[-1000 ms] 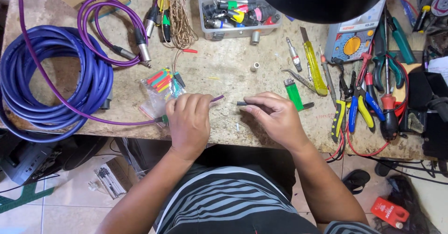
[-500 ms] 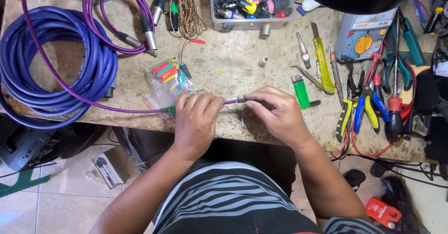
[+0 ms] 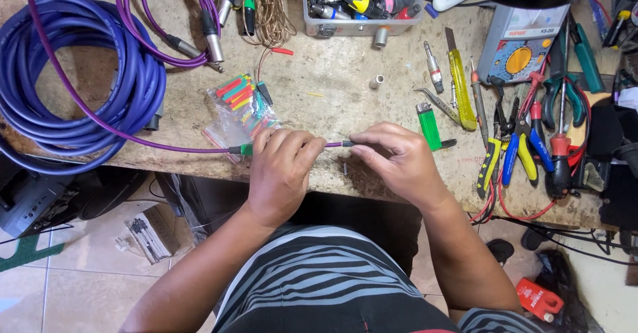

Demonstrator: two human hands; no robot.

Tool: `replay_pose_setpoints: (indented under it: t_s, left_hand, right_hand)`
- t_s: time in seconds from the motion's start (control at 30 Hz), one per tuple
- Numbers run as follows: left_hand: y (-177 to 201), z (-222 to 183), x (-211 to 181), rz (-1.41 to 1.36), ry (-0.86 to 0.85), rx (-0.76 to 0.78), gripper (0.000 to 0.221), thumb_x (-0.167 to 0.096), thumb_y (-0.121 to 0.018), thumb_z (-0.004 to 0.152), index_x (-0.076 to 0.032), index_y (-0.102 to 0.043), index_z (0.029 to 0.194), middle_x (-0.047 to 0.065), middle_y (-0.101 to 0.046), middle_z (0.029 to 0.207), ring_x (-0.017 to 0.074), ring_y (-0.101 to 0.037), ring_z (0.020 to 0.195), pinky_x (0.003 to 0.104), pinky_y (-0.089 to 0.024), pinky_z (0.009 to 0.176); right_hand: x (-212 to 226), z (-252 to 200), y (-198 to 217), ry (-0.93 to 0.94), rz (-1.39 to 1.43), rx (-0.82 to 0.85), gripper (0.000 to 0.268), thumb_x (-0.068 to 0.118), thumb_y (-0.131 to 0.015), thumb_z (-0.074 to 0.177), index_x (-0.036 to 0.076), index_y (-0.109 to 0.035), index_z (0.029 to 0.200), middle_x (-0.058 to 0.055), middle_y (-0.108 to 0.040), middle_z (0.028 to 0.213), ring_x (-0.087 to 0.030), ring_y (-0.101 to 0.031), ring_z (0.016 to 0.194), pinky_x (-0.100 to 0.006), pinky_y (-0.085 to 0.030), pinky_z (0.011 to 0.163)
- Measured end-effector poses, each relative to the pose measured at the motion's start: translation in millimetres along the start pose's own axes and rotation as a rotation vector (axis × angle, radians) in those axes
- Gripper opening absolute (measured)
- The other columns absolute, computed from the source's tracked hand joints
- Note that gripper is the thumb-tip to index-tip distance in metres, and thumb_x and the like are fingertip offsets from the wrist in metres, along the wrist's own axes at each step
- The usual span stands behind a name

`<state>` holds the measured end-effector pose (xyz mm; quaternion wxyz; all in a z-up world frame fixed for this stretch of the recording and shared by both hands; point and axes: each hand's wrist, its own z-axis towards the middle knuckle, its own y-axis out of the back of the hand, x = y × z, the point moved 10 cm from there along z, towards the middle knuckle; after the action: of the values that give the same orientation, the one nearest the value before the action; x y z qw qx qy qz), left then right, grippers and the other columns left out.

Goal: Stripping wire insulation and assembling connectors on a cable.

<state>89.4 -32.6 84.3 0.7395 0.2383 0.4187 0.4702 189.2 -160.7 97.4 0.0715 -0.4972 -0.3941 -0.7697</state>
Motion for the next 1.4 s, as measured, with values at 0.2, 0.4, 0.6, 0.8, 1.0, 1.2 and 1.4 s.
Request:
replay_pose_setpoints:
  t_s: [0.2, 0.4, 0.6, 0.8, 1.0, 1.2, 1.4]
  left_hand:
    - [-4.4, -3.4, -3.8, -0.034, -0.030, 0.008, 0.014, -0.009, -0.057, 0.100, -0.017, -0.063, 0.110, 0.002, -0.058, 0.095, 0.0240, -0.061, 0.091, 0.042, -0.044, 0.092]
    - [-6.1, -5.9, -4.1, -0.021, -0.047, 0.012, 0.016, -0.009, -0.057, 0.099, -0.017, -0.064, 0.111, 0.002, -0.058, 0.095, 0.0239, -0.062, 0.092, 0.042, -0.044, 0.093]
    - [-5.3, -6.7, -4.5, -0.021, -0.053, 0.008, 0.018, -0.008, -0.056, 0.099, -0.017, -0.063, 0.112, 0.003, -0.058, 0.095, 0.0248, -0.062, 0.091, 0.043, -0.045, 0.093]
    - [0.3, -2.5, -9.3, -0.062, -0.058, 0.026, 0.019, -0.006, -0.054, 0.099, -0.014, -0.064, 0.114, 0.004, -0.058, 0.094, 0.0259, -0.062, 0.089, 0.042, -0.047, 0.088]
    - [-3.1, -5.3, -12.4, -0.224, -0.058, 0.049, 0.018, -0.004, -0.057, 0.098, -0.009, -0.065, 0.113, 0.009, -0.060, 0.095, 0.0317, -0.064, 0.089, 0.044, -0.052, 0.079]
    - [0.2, -8.4, -2.7, -0.428, -0.021, 0.076, 0.014, -0.008, -0.067, 0.097, -0.009, -0.069, 0.111, 0.008, -0.068, 0.096, 0.0329, -0.070, 0.090, 0.043, -0.057, 0.081]
    - [-9.4, -24.9, 6.0, -0.398, -0.028, 0.146, 0.021, -0.004, -0.068, 0.091, -0.012, -0.071, 0.110, 0.007, -0.070, 0.099, 0.0313, -0.072, 0.093, 0.043, -0.059, 0.082]
  right_hand:
    - [12.2, -0.8, -6.0, 0.080, -0.055, 0.059, 0.009, 0.008, -0.076, 0.092, 0.003, -0.079, 0.099, -0.015, -0.075, 0.087, -0.035, -0.074, 0.079, -0.043, -0.058, 0.074]
    - [11.5, -1.7, -7.1, 0.090, -0.047, 0.046, 0.008, 0.009, -0.077, 0.092, 0.006, -0.079, 0.098, -0.012, -0.075, 0.086, -0.031, -0.075, 0.079, -0.041, -0.058, 0.073]
    - [11.7, -2.8, -9.3, 0.086, -0.021, 0.038, 0.007, 0.008, -0.078, 0.091, 0.006, -0.080, 0.098, -0.011, -0.075, 0.085, -0.030, -0.074, 0.077, -0.039, -0.058, 0.072]
    - [10.1, -5.2, -10.9, 0.098, -0.049, 0.032, 0.007, 0.009, -0.078, 0.091, 0.008, -0.080, 0.098, -0.011, -0.076, 0.086, -0.029, -0.075, 0.078, -0.039, -0.059, 0.072]
    - [17.6, -6.0, -18.0, 0.125, -0.067, 0.076, 0.008, 0.010, -0.077, 0.091, 0.005, -0.080, 0.097, -0.012, -0.077, 0.086, -0.031, -0.076, 0.077, -0.038, -0.059, 0.071]
    - [12.9, -7.8, -18.2, 0.094, 0.018, 0.091, 0.008, 0.009, -0.078, 0.089, 0.005, -0.080, 0.096, -0.011, -0.078, 0.083, -0.029, -0.077, 0.075, -0.038, -0.060, 0.069]
    - [5.1, -4.8, -27.8, -0.038, 0.143, 0.133, 0.011, 0.005, -0.082, 0.085, 0.004, -0.081, 0.095, -0.014, -0.080, 0.083, -0.028, -0.078, 0.077, -0.036, -0.062, 0.072]
